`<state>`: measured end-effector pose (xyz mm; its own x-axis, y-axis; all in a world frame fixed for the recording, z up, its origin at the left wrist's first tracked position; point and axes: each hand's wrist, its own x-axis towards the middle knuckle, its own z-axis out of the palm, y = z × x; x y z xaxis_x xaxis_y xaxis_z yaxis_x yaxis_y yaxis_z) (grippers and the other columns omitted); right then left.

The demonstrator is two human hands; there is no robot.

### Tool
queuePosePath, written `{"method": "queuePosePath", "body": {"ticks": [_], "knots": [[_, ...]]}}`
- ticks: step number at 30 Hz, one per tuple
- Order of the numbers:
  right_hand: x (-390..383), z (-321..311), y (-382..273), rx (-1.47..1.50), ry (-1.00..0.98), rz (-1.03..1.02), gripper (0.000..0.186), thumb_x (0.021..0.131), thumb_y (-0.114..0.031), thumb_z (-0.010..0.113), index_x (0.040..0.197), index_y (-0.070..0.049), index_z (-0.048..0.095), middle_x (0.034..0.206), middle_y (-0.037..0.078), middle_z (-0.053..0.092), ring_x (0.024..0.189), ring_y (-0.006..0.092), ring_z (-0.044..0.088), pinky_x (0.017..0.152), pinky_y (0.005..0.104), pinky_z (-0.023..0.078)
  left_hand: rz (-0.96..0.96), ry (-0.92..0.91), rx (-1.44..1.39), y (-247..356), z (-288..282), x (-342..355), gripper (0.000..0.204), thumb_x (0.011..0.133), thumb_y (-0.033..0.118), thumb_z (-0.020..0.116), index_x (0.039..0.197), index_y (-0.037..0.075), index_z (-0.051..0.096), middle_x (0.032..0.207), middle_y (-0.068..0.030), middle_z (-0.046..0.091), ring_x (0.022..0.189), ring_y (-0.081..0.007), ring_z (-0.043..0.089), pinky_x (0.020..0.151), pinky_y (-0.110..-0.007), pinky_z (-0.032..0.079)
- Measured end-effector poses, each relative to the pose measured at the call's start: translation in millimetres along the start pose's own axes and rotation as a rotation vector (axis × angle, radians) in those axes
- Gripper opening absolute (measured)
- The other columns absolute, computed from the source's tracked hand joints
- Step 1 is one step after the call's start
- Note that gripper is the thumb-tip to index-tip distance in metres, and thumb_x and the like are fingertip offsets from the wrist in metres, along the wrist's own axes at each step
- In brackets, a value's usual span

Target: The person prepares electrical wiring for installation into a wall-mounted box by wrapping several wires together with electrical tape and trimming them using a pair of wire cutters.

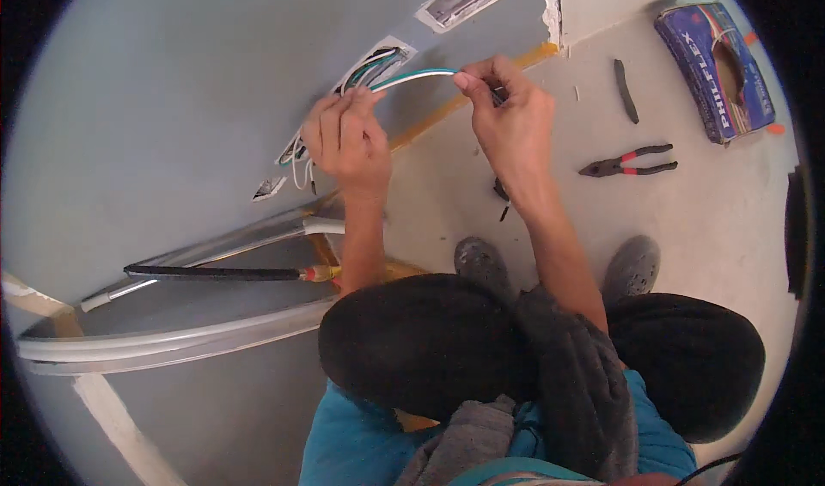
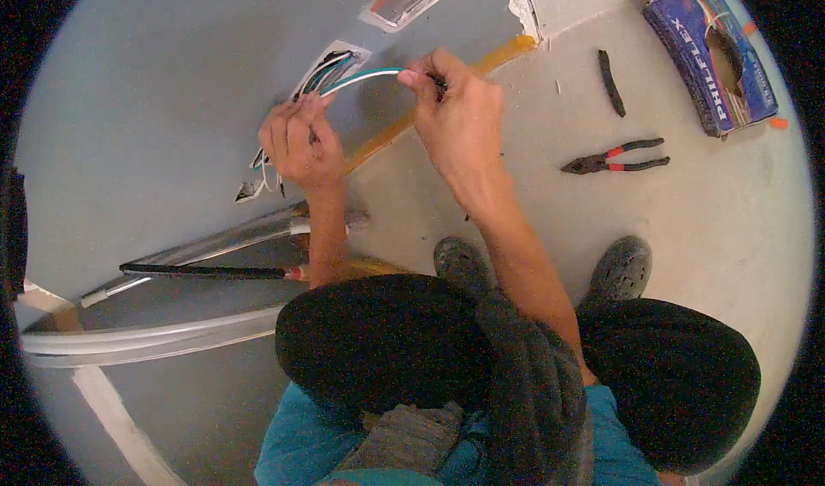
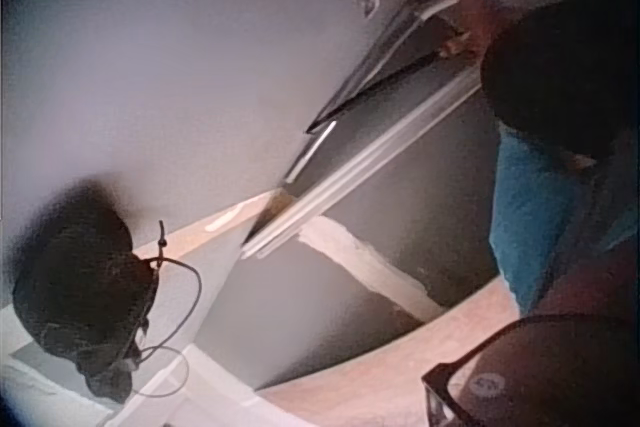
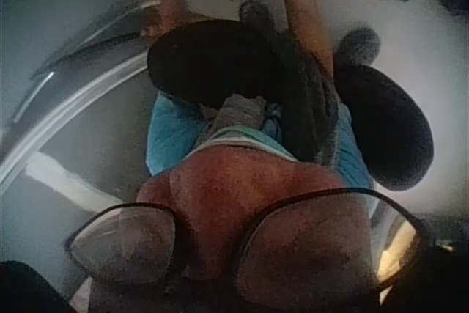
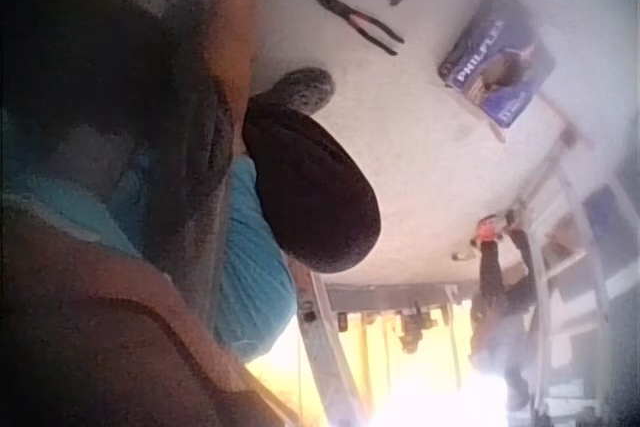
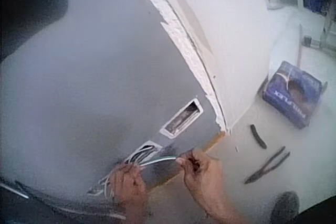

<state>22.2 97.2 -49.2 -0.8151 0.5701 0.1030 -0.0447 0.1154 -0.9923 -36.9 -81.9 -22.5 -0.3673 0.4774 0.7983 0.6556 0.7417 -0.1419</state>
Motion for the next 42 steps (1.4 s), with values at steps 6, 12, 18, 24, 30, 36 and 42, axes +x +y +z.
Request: {"method": "queuePosePath", "body": {"ticks": [6,12,18,24,30,36,42], "knots": [[-15,3,6,0.01,0.036,0.0,0.012,0.088,-0.009,0.073,0.086,-0.002,0.065,0.077,0.017,0.069,0.062,0.0317,0.067,0.058,0.0398,0.051,0.019,-0.026,0.161,10,5,-27,0.015,0.085,-0.002,0.074,0.098,0.003,0.072,0.096,-0.0107,0.072,0.081,-0.0295,0.063,0.067,-0.038,0.052],[-20,11,8,-0.015,0.056,0.015,0.012,0.089,-0.009,0.073,0.085,-0.004,0.063,0.078,0.016,0.069,0.063,0.0319,0.067,0.057,0.0409,0.051,-0.074,-0.083,0.106,10,6,-39,0.013,0.086,-0.005,0.07,0.097,0.002,0.074,0.098,-0.013,0.073,0.078,-0.0297,0.063,0.064,-0.038,0.049],[-12,18,3,0.092,0.092,-0.03,0.014,0.091,-0.013,0.073,0.085,-0.003,0.064,0.077,0.016,0.068,0.061,0.0318,0.065,0.055,0.0398,0.05,-0.021,-0.049,0.085,-2,10,-16,0.023,0.085,-0.01,0.064,0.103,0.0,0.074,0.099,-0.0144,0.071,0.073,-0.0299,0.06,0.06,-0.037,0.047],[-1,29,0,0.016,0.094,-0.011,0.015,0.091,-0.013,0.073,0.086,-0.001,0.065,0.076,0.016,0.068,0.061,0.0305,0.066,0.056,0.0385,0.051,0.006,-0.048,0.165,-14,30,-12,0.024,0.085,-0.008,0.064,0.104,0.002,0.074,0.097,-0.0152,0.071,0.075,-0.0307,0.061,0.064,-0.041,0.048],[3,37,6,0.038,0.118,0.007,0.016,0.091,-0.013,0.073,0.087,0.0,0.064,0.075,0.017,0.069,0.057,0.0294,0.065,0.053,0.0383,0.05,0.003,-0.05,0.209,-8,30,-27,0.036,0.086,-0.005,0.062,0.12,0.001,0.071,0.108,-0.0163,0.07,0.077,-0.0303,0.06,0.07,-0.041,0.048],[-5,46,2,0.147,0.128,0.076,0.016,0.093,-0.013,0.071,0.089,0.001,0.064,0.074,0.018,0.069,0.058,0.0269,0.067,0.055,0.0361,0.051,-0.072,-0.213,0.27,3,25,-28,0.048,0.084,-0.003,0.062,0.132,0.001,0.064,0.122,-0.0172,0.066,0.09,-0.0321,0.065,0.076,-0.042,0.047],[-19,49,-16,0.296,0.095,0.15,0.014,0.097,-0.011,0.066,0.096,0.003,0.064,0.077,0.02,0.068,0.064,0.0272,0.069,0.059,0.0368,0.052,-0.142,-0.325,0.241,3,24,-22,0.055,0.083,0.0,0.064,0.137,0.0,0.059,0.127,-0.0186,0.061,0.108,-0.0335,0.064,0.083,-0.044,0.046]]}}
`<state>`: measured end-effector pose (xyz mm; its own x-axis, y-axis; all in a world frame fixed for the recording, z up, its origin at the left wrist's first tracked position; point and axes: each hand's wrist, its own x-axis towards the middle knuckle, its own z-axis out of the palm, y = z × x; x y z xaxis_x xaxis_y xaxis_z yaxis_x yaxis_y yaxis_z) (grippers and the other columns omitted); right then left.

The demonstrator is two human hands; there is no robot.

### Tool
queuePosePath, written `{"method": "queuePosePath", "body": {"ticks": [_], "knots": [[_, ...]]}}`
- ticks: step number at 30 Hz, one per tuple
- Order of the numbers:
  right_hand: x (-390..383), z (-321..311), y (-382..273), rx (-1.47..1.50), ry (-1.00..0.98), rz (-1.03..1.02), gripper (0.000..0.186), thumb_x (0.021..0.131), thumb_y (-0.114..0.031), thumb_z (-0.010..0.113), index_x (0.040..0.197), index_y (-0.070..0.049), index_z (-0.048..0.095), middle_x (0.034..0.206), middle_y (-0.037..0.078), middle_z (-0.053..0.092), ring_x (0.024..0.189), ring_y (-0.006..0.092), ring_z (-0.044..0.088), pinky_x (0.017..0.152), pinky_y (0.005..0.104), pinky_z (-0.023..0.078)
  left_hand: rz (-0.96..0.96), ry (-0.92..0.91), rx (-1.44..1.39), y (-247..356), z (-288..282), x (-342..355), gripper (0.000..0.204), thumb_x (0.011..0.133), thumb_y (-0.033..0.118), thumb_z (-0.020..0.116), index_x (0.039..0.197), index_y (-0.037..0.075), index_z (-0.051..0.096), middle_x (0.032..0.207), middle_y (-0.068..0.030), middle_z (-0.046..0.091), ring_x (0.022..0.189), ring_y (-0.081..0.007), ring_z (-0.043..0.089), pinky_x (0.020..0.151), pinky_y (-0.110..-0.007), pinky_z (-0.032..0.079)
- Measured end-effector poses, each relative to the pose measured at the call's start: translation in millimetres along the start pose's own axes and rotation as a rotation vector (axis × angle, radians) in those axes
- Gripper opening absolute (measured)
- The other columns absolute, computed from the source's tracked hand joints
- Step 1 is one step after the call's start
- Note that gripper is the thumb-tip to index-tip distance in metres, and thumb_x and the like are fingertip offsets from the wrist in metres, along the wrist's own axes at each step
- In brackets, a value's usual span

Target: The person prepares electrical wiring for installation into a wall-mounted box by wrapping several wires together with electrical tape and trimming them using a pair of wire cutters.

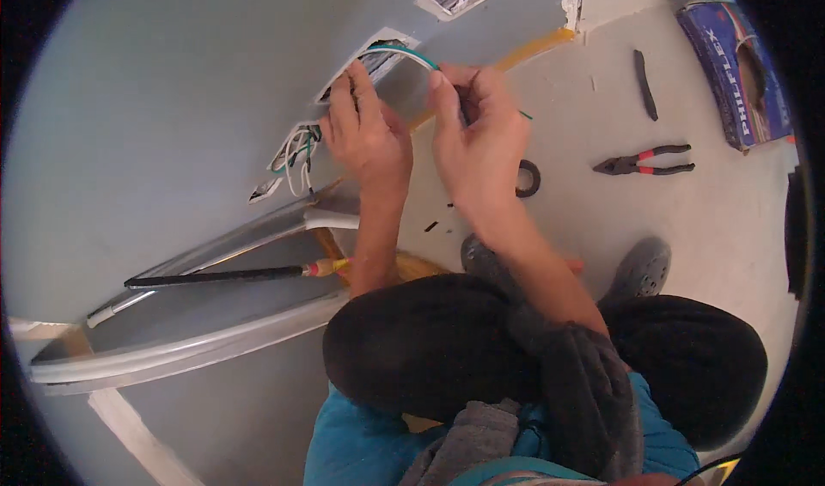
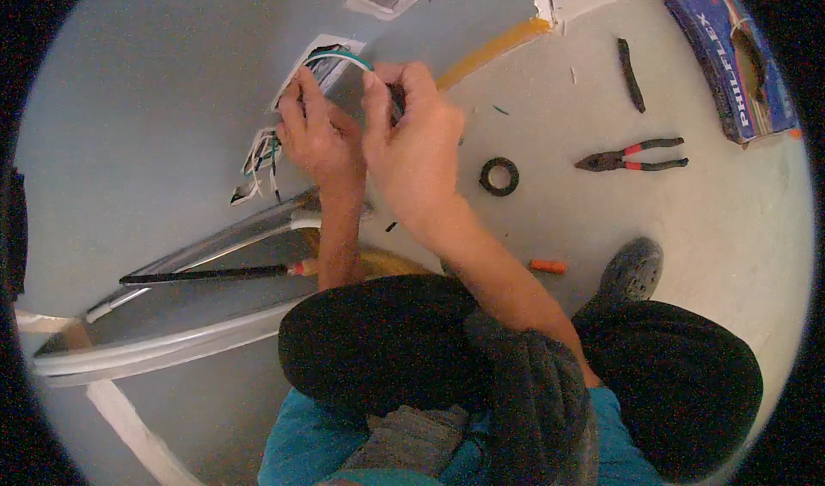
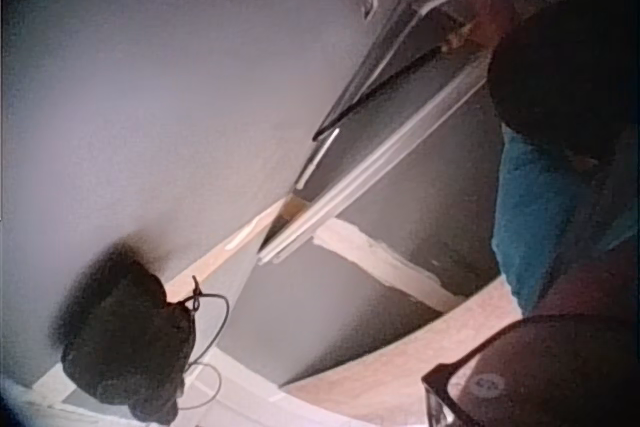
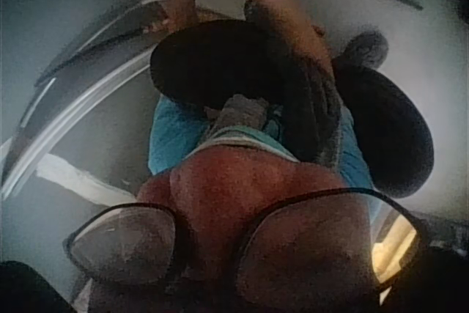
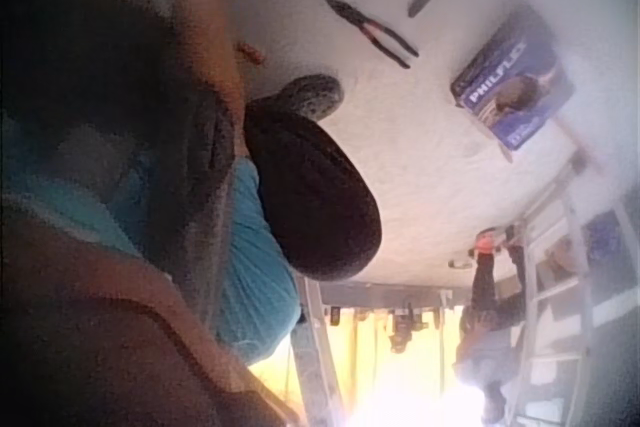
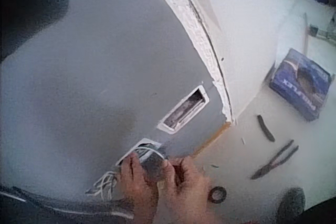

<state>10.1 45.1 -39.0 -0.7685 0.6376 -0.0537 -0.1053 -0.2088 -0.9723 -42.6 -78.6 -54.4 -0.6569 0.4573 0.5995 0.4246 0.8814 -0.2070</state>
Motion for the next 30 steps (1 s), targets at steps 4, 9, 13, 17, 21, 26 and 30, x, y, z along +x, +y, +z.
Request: {"method": "queuePosePath", "body": {"ticks": [4,9,13,17,21,26,30], "knots": [[-11,-5,-8,-0.058,-0.074,-0.02,0.013,0.098,-0.008,0.062,0.103,0.004,0.064,0.086,0.022,0.07,0.072,0.0291,0.071,0.064,0.0381,0.054,-0.03,0.025,0.006,2,5,-1,0.058,0.081,0.0,0.064,0.139,-0.001,0.057,0.127,-0.0218,0.059,0.11,-0.0361,0.061,0.085,-0.047,0.046],[-14,-6,4,0.092,-0.063,0.094,0.016,0.098,-0.006,0.06,0.11,0.004,0.066,0.089,0.021,0.07,0.079,0.0287,0.07,0.07,0.0395,0.055,-0.215,0.003,-0.239,14,7,-3,0.06,0.081,-0.001,0.063,0.14,-0.003,0.055,0.128,-0.0249,0.057,0.108,-0.0393,0.061,0.084,-0.049,0.046],[-8,-20,10,-0.006,-0.138,0.141,0.02,0.098,-0.003,0.059,0.114,-0.001,0.071,0.089,0.018,0.068,0.084,0.0254,0.07,0.073,0.0372,0.054,-0.136,-0.029,-0.151,14,5,-9,0.061,0.082,0.001,0.061,0.142,-0.003,0.053,0.131,-0.0274,0.056,0.111,-0.0406,0.06,0.085,-0.05,0.047],[-7,-25,15,-0.014,-0.179,0.143,0.021,0.096,-0.001,0.062,0.113,-0.004,0.073,0.087,0.017,0.067,0.078,0.0231,0.07,0.068,0.0343,0.055,-0.009,-0.012,-0.032,11,4,-4,0.064,0.081,0.003,0.061,0.144,-0.004,0.051,0.134,-0.0269,0.054,0.114,-0.0406,0.059,0.085,-0.05,0.047],[-14,-15,11,0.046,-0.1,0.175,0.02,0.094,-0.002,0.068,0.113,0.002,0.072,0.091,0.012,0.069,0.075,0.0169,0.069,0.068,0.0288,0.056,-0.053,-0.108,-0.047,13,0,7,0.066,0.077,0.005,0.063,0.142,-0.005,0.051,0.137,-0.0232,0.053,0.112,-0.0384,0.061,0.086,-0.05,0.048],[-21,-11,5,0.081,-0.126,0.099,0.021,0.092,-0.001,0.072,0.112,0.008,0.071,0.101,0.01,0.071,0.081,0.0117,0.068,0.074,0.0256,0.057,-0.162,-0.207,-0.065,16,-3,11,0.066,0.075,0.006,0.064,0.14,-0.004,0.053,0.137,-0.0209,0.052,0.1,-0.0375,0.066,0.08,-0.048,0.054],[-16,-4,-3,0.117,-0.143,0.152,0.021,0.09,-0.001,0.074,0.11,0.006,0.073,0.096,0.01,0.073,0.081,0.0111,0.069,0.073,0.0254,0.057,-0.121,-0.169,0.025,12,6,5,0.07,0.076,0.012,0.07,0.142,-0.001,0.051,0.137,-0.0189,0.052,0.089,-0.0348,0.069,0.068,-0.042,0.057]]}}
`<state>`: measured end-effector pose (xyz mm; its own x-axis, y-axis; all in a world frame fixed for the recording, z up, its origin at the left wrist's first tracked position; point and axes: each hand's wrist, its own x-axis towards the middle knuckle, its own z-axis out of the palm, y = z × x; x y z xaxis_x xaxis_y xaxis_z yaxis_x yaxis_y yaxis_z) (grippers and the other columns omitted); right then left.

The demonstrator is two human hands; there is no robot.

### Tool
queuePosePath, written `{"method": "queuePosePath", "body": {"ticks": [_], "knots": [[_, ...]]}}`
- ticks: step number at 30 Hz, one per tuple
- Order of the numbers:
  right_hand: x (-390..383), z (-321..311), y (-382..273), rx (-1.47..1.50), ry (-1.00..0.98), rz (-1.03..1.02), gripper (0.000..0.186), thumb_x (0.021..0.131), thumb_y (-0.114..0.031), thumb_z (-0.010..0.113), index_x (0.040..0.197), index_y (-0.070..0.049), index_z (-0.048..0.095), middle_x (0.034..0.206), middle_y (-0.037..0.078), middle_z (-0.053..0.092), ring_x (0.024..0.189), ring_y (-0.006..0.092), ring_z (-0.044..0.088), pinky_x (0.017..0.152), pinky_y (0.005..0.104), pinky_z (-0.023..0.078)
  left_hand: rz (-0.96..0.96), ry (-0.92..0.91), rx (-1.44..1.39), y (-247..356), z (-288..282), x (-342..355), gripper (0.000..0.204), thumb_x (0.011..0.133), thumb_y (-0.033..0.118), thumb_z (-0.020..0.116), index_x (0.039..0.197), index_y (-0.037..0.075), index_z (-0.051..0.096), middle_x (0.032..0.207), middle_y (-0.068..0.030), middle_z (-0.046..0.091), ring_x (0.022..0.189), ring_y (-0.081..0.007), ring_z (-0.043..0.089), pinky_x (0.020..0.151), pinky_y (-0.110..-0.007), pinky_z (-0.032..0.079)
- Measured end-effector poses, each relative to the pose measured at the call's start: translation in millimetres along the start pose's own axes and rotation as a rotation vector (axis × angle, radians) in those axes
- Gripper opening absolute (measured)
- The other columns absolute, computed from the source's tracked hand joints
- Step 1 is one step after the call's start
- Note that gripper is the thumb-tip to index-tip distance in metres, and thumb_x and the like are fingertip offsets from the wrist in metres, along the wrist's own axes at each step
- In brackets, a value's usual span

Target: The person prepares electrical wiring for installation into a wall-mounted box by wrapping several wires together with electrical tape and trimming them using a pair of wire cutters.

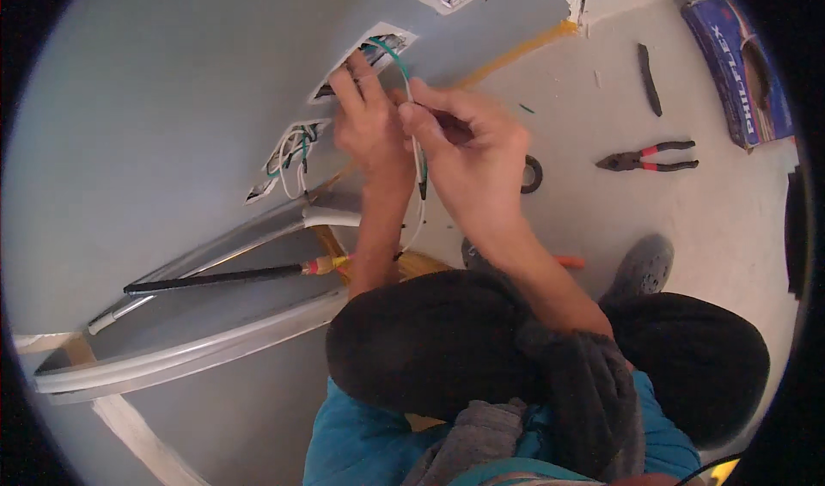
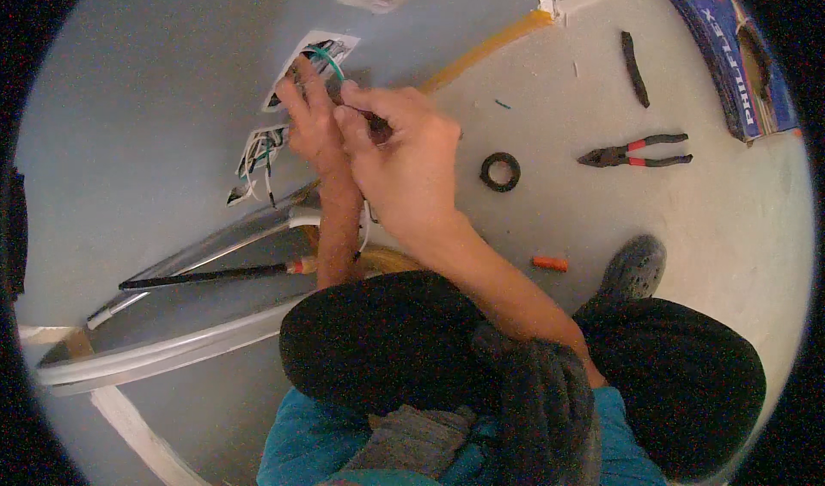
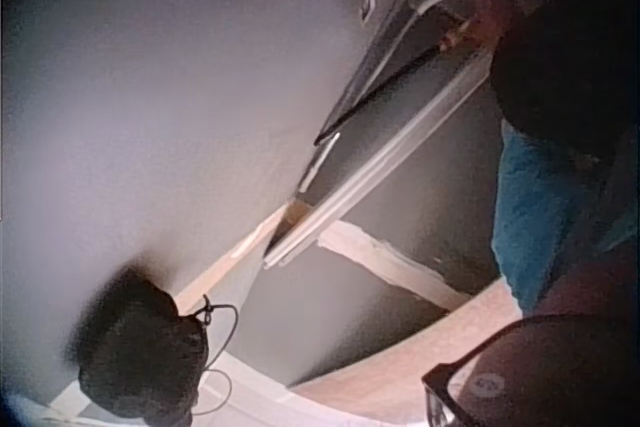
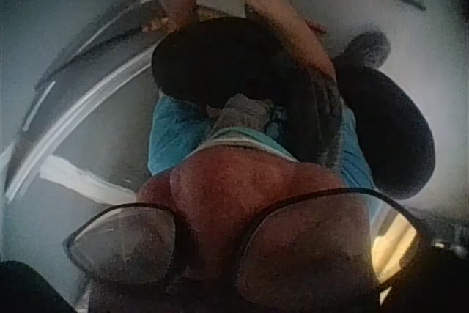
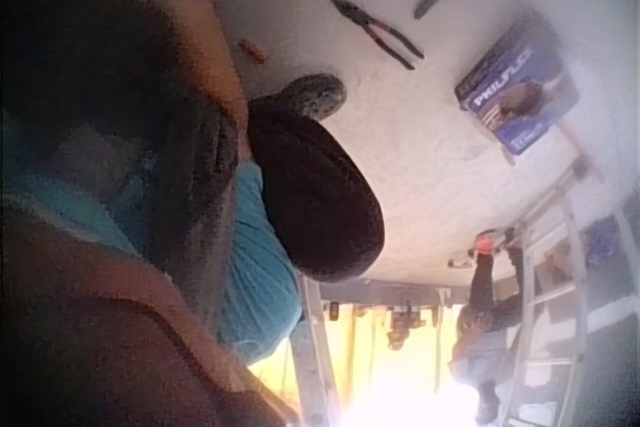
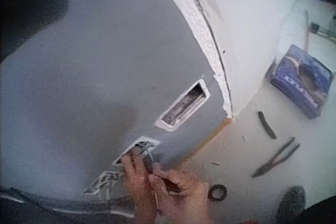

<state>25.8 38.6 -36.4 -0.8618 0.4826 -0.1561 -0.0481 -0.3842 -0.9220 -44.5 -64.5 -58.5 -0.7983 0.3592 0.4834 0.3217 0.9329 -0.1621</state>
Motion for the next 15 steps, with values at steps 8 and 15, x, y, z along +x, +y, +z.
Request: {"method": "queuePosePath", "body": {"ticks": [8,15], "knots": [[31,6,10,-0.149,-0.025,-0.018,0.017,0.09,-0.002,0.072,0.105,0.006,0.075,0.08,0.01,0.076,0.071,0.0086,0.068,0.065,0.0252,0.054,-0.105,-0.076,0.048,-4,10,-1,0.069,0.088,0.019,0.067,0.152,0.013,0.041,0.146,-0.0146,0.046,0.103,-0.0372,0.068,0.07,-0.045,0.06],[35,20,22,-0.13,0.041,-0.067,0.016,0.086,-0.001,0.071,0.099,0.007,0.075,0.079,0.016,0.073,0.068,0.0204,0.071,0.064,0.031,0.054,0.121,0.018,-0.133,-29,-13,-7,0.062,0.084,0.011,0.07,0.144,0.008,0.053,0.142,-0.0213,0.054,0.098,-0.0382,0.07,0.072,-0.044,0.06]]}}
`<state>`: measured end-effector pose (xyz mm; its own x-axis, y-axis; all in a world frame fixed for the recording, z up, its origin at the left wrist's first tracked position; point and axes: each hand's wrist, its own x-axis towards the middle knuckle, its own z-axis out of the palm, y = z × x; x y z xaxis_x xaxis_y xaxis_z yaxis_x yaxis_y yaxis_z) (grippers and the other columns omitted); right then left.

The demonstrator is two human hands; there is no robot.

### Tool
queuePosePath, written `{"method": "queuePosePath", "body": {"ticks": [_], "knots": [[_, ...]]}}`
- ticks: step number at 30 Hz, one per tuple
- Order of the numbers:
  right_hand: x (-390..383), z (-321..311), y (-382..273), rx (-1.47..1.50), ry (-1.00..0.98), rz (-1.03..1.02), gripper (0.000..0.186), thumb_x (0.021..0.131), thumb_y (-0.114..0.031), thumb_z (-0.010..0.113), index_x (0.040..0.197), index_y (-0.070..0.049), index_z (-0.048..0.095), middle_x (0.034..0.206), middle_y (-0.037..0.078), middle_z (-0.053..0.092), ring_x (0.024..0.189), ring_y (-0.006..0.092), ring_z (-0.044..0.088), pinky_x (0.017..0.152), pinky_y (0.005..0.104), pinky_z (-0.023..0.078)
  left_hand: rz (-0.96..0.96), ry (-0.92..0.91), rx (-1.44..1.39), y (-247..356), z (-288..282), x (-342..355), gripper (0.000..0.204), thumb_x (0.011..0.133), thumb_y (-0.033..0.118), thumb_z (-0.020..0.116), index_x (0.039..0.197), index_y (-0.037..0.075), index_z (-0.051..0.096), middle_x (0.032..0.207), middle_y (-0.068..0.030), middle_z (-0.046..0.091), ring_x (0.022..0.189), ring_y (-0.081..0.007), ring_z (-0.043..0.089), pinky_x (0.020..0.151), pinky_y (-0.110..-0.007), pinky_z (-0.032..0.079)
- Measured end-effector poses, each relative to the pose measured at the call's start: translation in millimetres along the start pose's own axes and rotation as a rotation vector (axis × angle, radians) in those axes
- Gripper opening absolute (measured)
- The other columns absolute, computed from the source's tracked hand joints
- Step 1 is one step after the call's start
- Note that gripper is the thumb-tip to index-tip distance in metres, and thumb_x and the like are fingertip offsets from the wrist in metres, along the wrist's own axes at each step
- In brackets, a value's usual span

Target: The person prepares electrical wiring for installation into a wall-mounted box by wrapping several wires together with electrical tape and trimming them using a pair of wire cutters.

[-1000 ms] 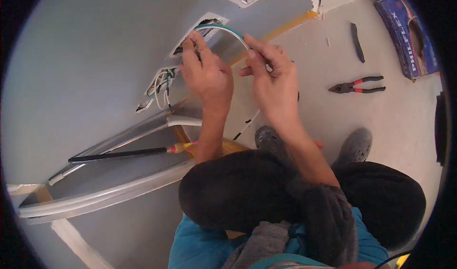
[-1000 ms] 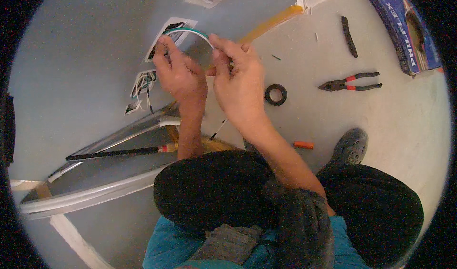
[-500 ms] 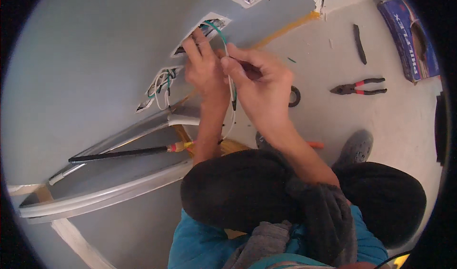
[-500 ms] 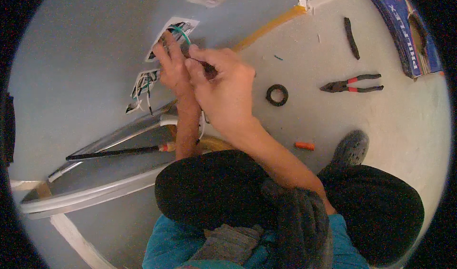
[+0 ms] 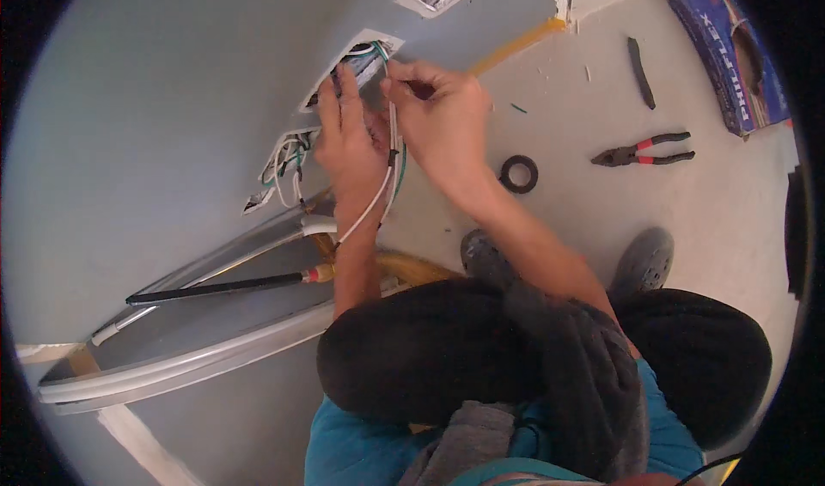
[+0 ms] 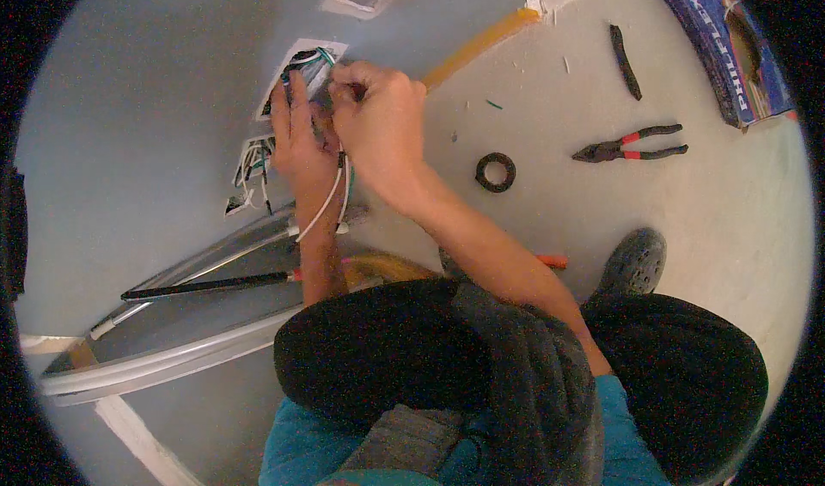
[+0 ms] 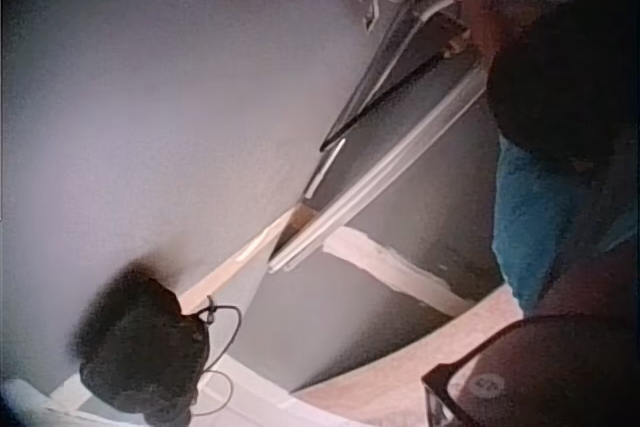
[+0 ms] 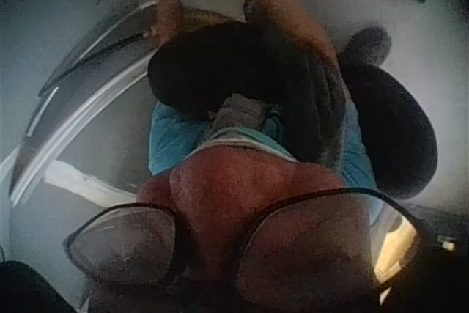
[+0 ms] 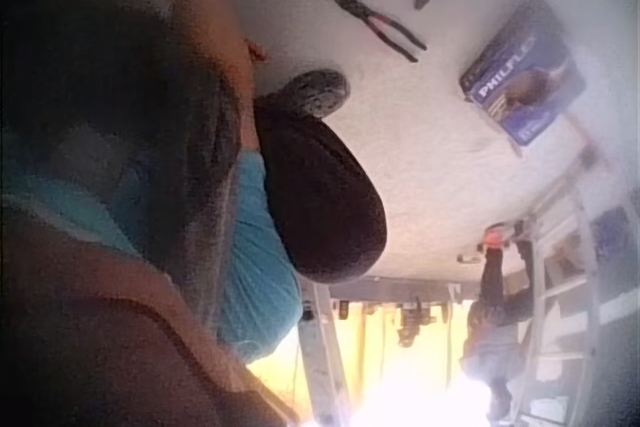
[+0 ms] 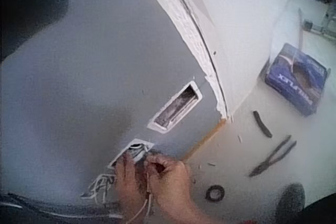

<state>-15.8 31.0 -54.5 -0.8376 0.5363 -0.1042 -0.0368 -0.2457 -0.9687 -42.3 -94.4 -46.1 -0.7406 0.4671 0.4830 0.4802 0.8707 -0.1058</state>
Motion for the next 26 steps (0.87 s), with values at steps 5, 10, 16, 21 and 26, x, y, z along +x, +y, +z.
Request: {"method": "queuePosePath", "body": {"ticks": [5,10,16,21,26], "knots": [[5,5,10,0.188,-0.061,0.11,0.016,0.088,0.0,0.071,0.1,0.01,0.072,0.075,0.01,0.073,0.067,0.0121,0.068,0.06,0.0269,0.052,0.0,-0.093,-0.155,-10,-18,4,0.054,0.089,0.007,0.066,0.142,0.014,0.058,0.142,-0.0212,0.056,0.106,-0.0374,0.069,0.081,-0.043,0.06],[13,3,7,0.354,-0.077,0.319,0.022,0.088,0.004,0.07,0.108,0.013,0.066,0.09,0.016,0.071,0.07,0.0211,0.071,0.063,0.0314,0.059,-0.05,-0.164,-0.473,-33,-21,-3,0.051,0.083,0.002,0.076,0.132,0.016,0.069,0.141,-0.0195,0.059,0.115,-0.032,0.069,0.088,-0.038,0.059],[7,13,-3,0.49,-0.102,0.393,0.021,0.088,0.004,0.07,0.106,0.013,0.065,0.092,0.016,0.07,0.075,0.0224,0.072,0.066,0.0328,0.061,-0.13,-0.018,-0.689,-29,-20,-25,0.046,0.079,-0.003,0.079,0.124,0.006,0.071,0.135,-0.0194,0.064,0.113,-0.0296,0.069,0.089,-0.036,0.058],[11,7,-2,0.505,-0.023,0.43,0.02,0.088,0.004,0.071,0.106,0.011,0.065,0.093,0.015,0.07,0.075,0.0201,0.07,0.065,0.0309,0.059,-0.189,0.054,-0.792,13,-15,-15,0.04,0.078,-0.005,0.078,0.118,0.001,0.072,0.121,-0.0161,0.07,0.104,-0.0245,0.07,0.093,-0.035,0.055],[8,17,3,0.621,0.063,0.424,0.023,0.086,0.002,0.073,0.105,0.012,0.067,0.087,0.014,0.072,0.068,0.0163,0.066,0.057,0.0287,0.055,-0.157,0.186,-0.78,11,-8,-13,0.035,0.08,-0.007,0.077,0.114,0.002,0.073,0.11,-0.0147,0.074,0.103,-0.0263,0.071,0.092,-0.035,0.055]]}}
